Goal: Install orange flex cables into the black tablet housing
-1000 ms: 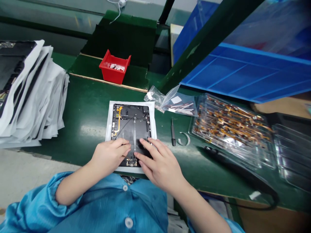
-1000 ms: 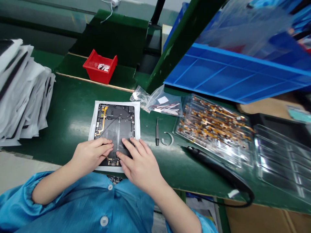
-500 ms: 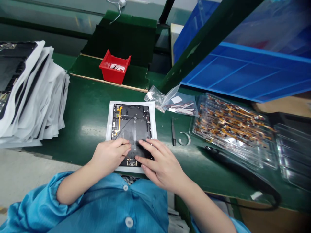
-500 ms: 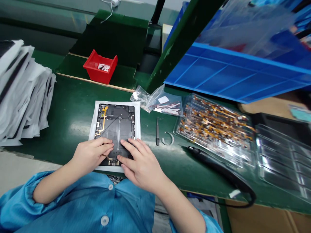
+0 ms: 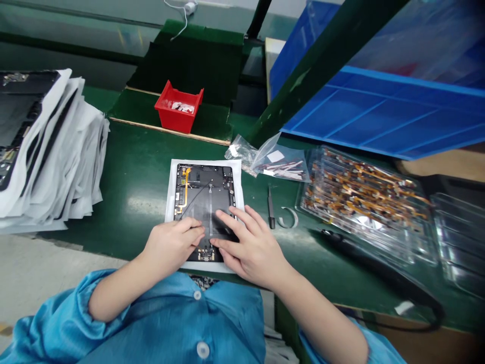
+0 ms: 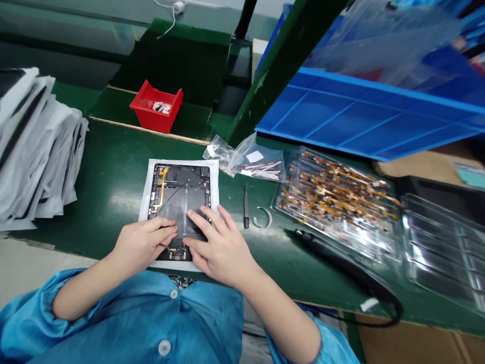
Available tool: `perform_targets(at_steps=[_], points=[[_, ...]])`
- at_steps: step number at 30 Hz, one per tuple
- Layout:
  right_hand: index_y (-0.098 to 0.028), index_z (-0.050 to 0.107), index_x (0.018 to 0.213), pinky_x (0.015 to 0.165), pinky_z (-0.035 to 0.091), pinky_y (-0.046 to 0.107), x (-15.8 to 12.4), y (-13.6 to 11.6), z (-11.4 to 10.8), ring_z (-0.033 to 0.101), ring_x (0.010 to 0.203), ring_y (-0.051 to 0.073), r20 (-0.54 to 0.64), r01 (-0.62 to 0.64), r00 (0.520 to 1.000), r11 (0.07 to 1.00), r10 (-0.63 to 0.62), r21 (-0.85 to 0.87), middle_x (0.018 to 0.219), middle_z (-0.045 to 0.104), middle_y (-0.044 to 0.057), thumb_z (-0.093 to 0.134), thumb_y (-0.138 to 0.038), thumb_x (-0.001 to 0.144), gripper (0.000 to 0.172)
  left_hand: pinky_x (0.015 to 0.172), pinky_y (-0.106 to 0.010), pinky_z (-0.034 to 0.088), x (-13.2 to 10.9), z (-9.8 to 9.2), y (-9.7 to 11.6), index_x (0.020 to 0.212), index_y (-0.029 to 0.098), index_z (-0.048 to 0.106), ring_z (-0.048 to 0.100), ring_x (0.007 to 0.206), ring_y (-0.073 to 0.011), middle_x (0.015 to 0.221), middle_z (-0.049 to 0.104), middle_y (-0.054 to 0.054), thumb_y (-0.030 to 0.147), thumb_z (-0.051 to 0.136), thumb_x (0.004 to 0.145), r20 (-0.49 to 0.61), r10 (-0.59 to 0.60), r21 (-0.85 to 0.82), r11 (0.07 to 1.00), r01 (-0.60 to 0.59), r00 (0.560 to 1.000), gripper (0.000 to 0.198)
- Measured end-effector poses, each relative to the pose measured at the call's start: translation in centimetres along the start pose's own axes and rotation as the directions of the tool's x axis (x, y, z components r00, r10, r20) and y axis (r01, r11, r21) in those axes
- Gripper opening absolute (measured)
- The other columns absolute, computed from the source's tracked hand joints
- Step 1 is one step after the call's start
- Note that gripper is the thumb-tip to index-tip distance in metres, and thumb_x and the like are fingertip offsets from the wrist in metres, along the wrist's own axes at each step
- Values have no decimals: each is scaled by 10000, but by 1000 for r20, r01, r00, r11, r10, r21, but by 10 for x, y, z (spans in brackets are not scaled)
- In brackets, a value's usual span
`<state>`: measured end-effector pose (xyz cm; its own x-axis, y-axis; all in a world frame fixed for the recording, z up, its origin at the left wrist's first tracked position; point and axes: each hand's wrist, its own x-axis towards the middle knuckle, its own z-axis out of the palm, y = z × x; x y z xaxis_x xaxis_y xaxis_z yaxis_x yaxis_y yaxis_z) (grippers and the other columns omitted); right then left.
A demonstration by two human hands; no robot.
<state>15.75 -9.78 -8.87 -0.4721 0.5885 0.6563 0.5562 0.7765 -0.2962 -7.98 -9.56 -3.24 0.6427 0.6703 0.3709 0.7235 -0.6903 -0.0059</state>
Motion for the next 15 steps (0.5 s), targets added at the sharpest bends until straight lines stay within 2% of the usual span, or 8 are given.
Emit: perform_targets(at_steps=[11, 15], points=[[-268, 794, 1007, 1177, 291, 608, 13, 0, 0, 450, 1376, 345, -20, 52, 998, 989, -56, -137, 1532, 440, 70, 626, -297, 946, 181, 629, -293, 547, 0, 0, 1, 1087, 207, 723, 701, 801, -138, 1097, 712, 56, 240, 556, 1005, -12, -3, 1, 1000, 3, 1000, 188], [-278, 797, 1001, 1175, 302, 591, 17, 5, 1, 446, 1379, 334, -17, 41, 999, 995, -42, -96, 1534, 438, 58, 602, -306, 961, 202, 624, -304, 556, 0, 1, 0, 1084, 214, 722, 701, 800, -143, 1097, 710, 59, 227, 551, 1000, -18, -9, -5, 1000, 8, 1000, 191]])
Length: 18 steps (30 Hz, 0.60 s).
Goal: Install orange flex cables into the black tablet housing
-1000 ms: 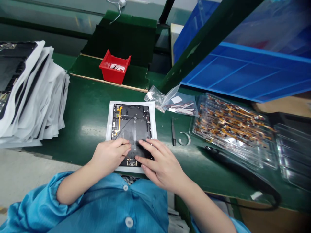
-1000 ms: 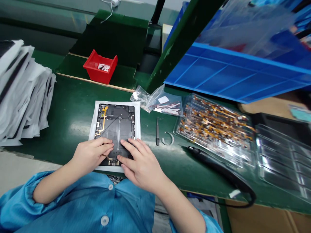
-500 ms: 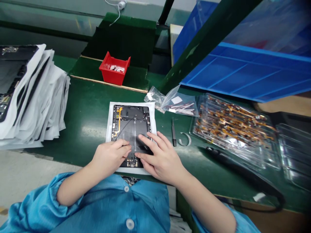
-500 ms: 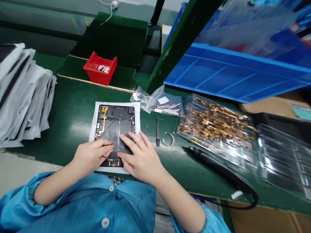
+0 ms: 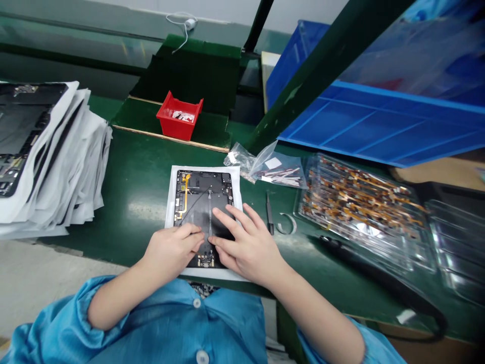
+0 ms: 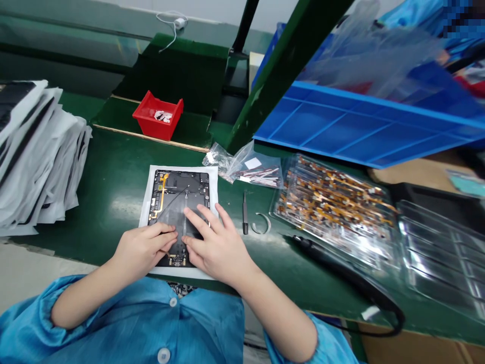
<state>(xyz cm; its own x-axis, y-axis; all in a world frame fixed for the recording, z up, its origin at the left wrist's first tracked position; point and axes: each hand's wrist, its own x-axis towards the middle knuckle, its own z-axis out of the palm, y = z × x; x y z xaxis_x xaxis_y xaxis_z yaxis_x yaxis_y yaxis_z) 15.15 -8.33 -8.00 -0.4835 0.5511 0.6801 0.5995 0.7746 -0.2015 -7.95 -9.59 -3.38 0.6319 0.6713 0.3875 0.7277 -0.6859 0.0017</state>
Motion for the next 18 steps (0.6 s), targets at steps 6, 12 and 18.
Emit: perform_targets(at_steps=[6, 12, 18], points=[[-340, 800, 1060, 1187, 285, 585, 11, 21, 7, 401, 1422, 318, 45, -97, 995, 993, 94, 69, 1559, 401, 37, 537, -337, 1006, 268, 639, -307, 571, -1, 1, -1, 1074, 211, 713, 706, 810, -142, 1094, 711, 54, 227, 553, 1000, -16, 10, 3, 1000, -10, 1000, 178], [-365, 790, 1100, 1191, 261, 590, 28, 40, 13, 377, 1435, 315, 57, -137, 989, 990, 139, -29, 1571, 374, 41, 540, -373, 1022, 262, 622, -318, 581, -1, 1, -2, 1066, 204, 702, 713, 807, -149, 1086, 707, 37, 226, 528, 1008, -14, 29, -5, 1000, -29, 999, 185], [-378, 774, 1156, 1180, 270, 604, 43, 55, 22, 358, 1432, 339, 5, -186, 982, 971, 189, -153, 1563, 376, 56, 540, -395, 1028, 268, 603, -317, 579, -2, 1, -3, 1070, 212, 702, 716, 804, -144, 1094, 705, 40, 226, 523, 1009, -14, 37, 4, 999, -36, 999, 189]])
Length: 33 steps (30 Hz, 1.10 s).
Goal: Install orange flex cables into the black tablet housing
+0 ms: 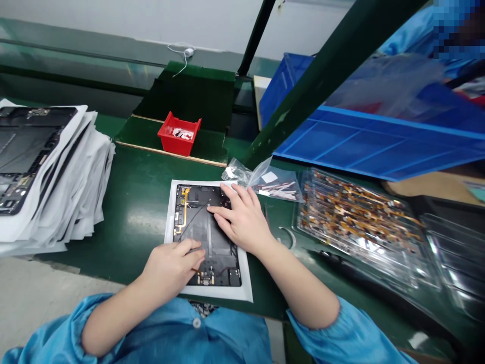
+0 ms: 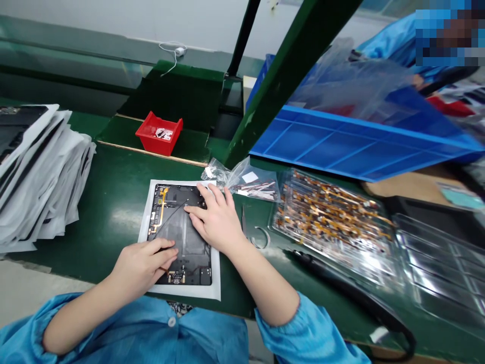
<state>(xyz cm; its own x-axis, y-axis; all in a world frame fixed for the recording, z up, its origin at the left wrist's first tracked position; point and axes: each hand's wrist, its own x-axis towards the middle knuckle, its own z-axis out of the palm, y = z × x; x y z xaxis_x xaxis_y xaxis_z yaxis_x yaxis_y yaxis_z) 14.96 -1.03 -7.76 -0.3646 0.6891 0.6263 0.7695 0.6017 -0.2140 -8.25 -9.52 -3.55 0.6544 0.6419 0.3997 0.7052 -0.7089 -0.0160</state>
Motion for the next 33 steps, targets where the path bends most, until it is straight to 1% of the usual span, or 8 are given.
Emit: perform_targets(at_steps=[2, 5, 8, 14, 18, 22, 28, 33], points=[[-370, 774, 1160, 1175, 280, 603, 1, 0, 0, 350, 1435, 342, 3, 1, 1000, 1000, -1, -15, 1564, 374, 55, 546, -389, 1025, 266, 607, -318, 579, 0, 0, 0, 1067, 210, 703, 716, 806, -146, 1095, 706, 37, 229, 516, 1012, 2, -2, -1, 1000, 2, 1000, 196], [-331, 777, 1163, 1190, 278, 587, 0, -3, -1, 356, 1430, 331, -23, 45, 999, 999, -46, -17, 1550, 395, 63, 551, -383, 1021, 272, 621, -310, 578, 1, -1, 1, 1061, 208, 706, 715, 803, -143, 1087, 709, 32, 232, 505, 1018, 8, -9, -11, 1000, 9, 1000, 207], [-303, 783, 1145, 1196, 276, 589, -2, -4, -1, 358, 1430, 324, -29, 73, 997, 997, -72, 22, 1540, 407, 69, 547, -376, 1023, 276, 616, -305, 576, 2, -2, 1, 1060, 210, 709, 714, 792, -140, 1082, 710, 32, 232, 507, 1017, 5, -14, -7, 1000, 14, 1000, 208], [-295, 785, 1145, 1179, 299, 605, -6, -4, -5, 345, 1438, 336, -5, 68, 998, 993, -68, 96, 1546, 401, 66, 543, -366, 1024, 280, 640, -299, 586, 3, -3, 1, 1073, 215, 709, 716, 829, -137, 1074, 708, 45, 231, 521, 1013, 18, -28, -20, 999, 29, 999, 198], [-295, 789, 1133, 1193, 290, 592, -19, -12, -15, 333, 1449, 335, 44, 94, 994, 980, -104, 175, 1547, 404, 50, 547, -357, 1019, 275, 685, -288, 591, 3, -2, 1, 1068, 207, 712, 715, 862, -132, 1072, 711, 53, 219, 546, 1003, 31, -40, -28, 999, 40, 999, 179], [-284, 785, 1133, 1203, 268, 603, -37, -25, -26, 325, 1454, 333, 87, 115, 986, 963, -139, 242, 1535, 424, 44, 524, -339, 1023, 289, 667, -288, 585, 4, -3, 0, 1068, 211, 717, 712, 830, -131, 1079, 713, 61, 225, 552, 1002, 31, -45, -24, 999, 46, 999, 178], [-277, 779, 1117, 1192, 266, 623, -61, -44, -38, 355, 1438, 329, 91, 128, 982, 943, -163, 307, 1550, 411, 38, 516, -323, 1025, 282, 643, -290, 575, 3, -3, 1, 1089, 209, 720, 708, 828, -134, 1101, 711, 56, 240, 558, 1002, 34, -43, -32, 999, 44, 998, 187], [-286, 768, 1158, 1196, 266, 618, -76, -44, -37, 371, 1433, 322, 75, 154, 979, 926, -191, 346, 1549, 415, 38, 524, -308, 1018, 282, 651, -281, 571, 4, -3, 0, 1083, 208, 728, 706, 820, -126, 1087, 713, 52, 241, 547, 1009, 29, -40, -30, 999, 41, 999, 198]])
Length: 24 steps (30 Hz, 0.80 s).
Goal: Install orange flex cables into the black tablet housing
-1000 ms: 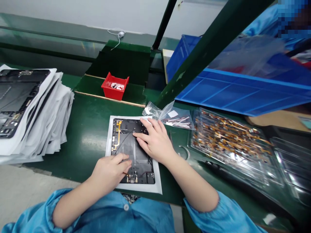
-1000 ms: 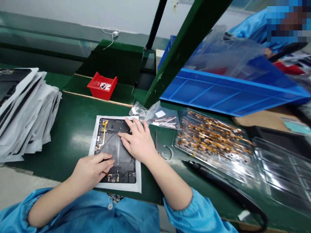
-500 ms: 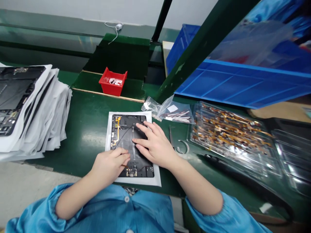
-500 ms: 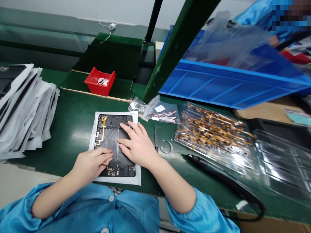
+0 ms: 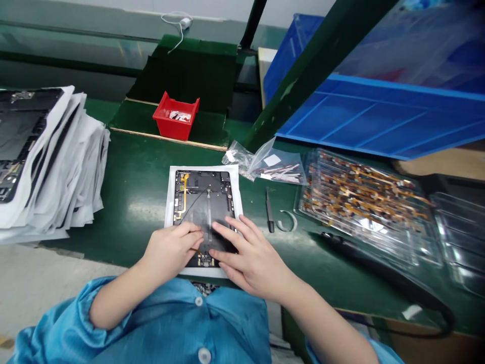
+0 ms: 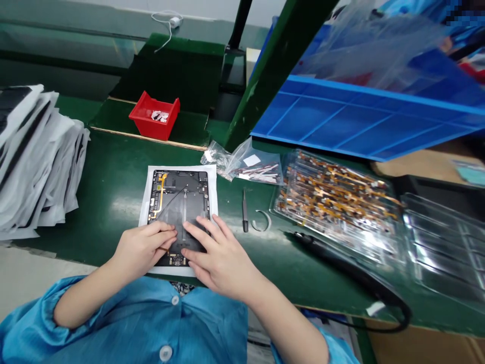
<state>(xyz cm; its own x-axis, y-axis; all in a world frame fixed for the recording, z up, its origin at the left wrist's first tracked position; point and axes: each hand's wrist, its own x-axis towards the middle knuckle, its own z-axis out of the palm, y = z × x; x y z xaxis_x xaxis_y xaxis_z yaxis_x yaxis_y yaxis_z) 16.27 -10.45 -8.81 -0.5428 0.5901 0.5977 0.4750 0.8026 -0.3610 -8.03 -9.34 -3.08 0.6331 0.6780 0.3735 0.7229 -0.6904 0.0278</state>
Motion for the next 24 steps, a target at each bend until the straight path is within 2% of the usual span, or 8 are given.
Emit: perform_targets(at_steps=[10, 17, 24], points=[[-312, 787, 1064, 1187, 282, 612, 2, 9, -5, 364, 1446, 317, 13, -9, 1000, 999, 8, 46, 1552, 409, 17, 526, -279, 1009, 268, 655, -278, 566, -1, 0, -1, 1075, 220, 722, 708, 834, -124, 1088, 710, 61, 237, 568, 999, -16, 9, -5, 1000, -9, 1000, 173], [-291, 771, 1130, 1189, 279, 609, -1, 3, 3, 355, 1451, 325, -30, -14, 999, 1000, 15, 18, 1560, 401, 39, 540, -289, 1004, 263, 666, -275, 566, 0, 0, 0, 1081, 218, 725, 709, 830, -125, 1088, 711, 54, 238, 572, 998, -11, 6, 5, 1000, -6, 1000, 175], [-261, 777, 1073, 1198, 270, 607, 1, 3, 4, 371, 1438, 329, -45, 56, 997, 997, -59, -62, 1539, 426, 50, 563, -272, 963, 241, 697, -255, 561, -1, -1, 0, 1083, 208, 730, 706, 839, -118, 1084, 716, 34, 233, 568, 1001, -5, 10, 8, 1000, -10, 1000, 183]])
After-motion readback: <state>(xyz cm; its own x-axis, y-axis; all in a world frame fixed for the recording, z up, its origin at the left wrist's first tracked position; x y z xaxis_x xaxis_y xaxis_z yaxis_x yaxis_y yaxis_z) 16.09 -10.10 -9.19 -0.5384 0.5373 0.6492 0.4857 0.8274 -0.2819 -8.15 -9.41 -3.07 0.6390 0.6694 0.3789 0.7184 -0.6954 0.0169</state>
